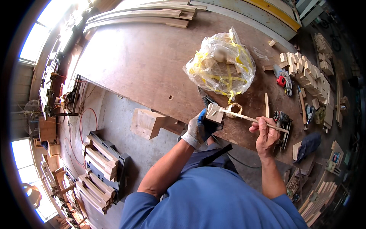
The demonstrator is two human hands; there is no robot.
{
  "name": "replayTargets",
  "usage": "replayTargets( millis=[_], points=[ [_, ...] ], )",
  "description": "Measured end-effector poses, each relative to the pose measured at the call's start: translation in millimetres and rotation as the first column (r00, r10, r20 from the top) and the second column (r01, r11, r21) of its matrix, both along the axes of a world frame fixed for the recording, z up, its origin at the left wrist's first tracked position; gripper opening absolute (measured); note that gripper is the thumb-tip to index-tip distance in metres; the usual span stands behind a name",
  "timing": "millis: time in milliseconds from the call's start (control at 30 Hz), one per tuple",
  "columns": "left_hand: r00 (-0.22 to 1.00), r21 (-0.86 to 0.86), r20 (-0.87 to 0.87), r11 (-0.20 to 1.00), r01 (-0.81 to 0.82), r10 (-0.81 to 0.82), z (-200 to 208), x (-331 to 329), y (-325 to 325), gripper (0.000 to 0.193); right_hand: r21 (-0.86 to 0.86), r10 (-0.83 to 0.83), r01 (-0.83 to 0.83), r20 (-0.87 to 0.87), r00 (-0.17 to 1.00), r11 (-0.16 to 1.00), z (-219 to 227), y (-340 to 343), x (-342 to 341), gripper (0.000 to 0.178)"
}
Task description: The person applies glue to small wooden blocks and joins them together using a nail gun. They repeat this process for multiple blocks, handling each piece individually and securing the joints with nails.
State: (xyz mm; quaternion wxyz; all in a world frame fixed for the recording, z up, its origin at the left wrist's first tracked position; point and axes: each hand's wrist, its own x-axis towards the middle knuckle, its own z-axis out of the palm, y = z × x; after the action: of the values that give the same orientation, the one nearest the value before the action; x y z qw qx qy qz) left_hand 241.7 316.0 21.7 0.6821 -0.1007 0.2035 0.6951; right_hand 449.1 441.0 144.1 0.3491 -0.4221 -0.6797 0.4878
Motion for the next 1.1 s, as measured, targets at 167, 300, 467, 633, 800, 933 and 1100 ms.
replayTargets(
  millis=[167, 300, 467, 633, 800, 933, 1100],
  points=[
    [1.0, 0.037, 0.025, 0.999, 0.0, -0.001, 1, -2, 0, 0.052, 0.086, 0.062, -0.058, -0.046, 0.997, 0.995, 8, -5, -2, 0.019],
    [1.0, 0.017, 0.021, 1.0, -0.013, 0.012, 6, -2, 0, 0.05, 0.281, 0.228, -0.233, 0.051, 0.972, 0.931, 8, -6, 1, 0.013],
    [0.992, -0.033, -0.099, 0.996, -0.081, 0.077, -14, -2, -2, 0.048, 0.408, 0.37, -0.383, 0.113, 0.922, 0.829, 17, -18, 0, 0.01],
    [0.995, -0.132, -0.035, 0.986, -0.097, 0.094, 1, -5, 4, 0.045, 0.366, 0.4, -0.412, 0.113, 0.91, 0.834, 17, -12, 5, 0.011],
    [0.995, -0.144, -0.097, 0.989, -0.04, 0.026, 9, -1, 7, 0.048, 0.409, 0.388, -0.404, 0.125, 0.913, 0.818, 17, -5, 1, 0.013],
    [0.992, -0.131, -0.102, 0.988, -0.083, 0.07, 1, -5, 4, 0.047, 0.303, 0.403, -0.401, 0.059, 0.913, 0.864, 25, -9, 1, 0.015],
    [0.998, -0.051, -0.067, 0.999, -0.004, 0.001, 2, -1, 7, 0.049, 0.248, 0.283, -0.283, 0.037, 0.959, 0.927, 23, -8, 5, 0.017]
  ],
)
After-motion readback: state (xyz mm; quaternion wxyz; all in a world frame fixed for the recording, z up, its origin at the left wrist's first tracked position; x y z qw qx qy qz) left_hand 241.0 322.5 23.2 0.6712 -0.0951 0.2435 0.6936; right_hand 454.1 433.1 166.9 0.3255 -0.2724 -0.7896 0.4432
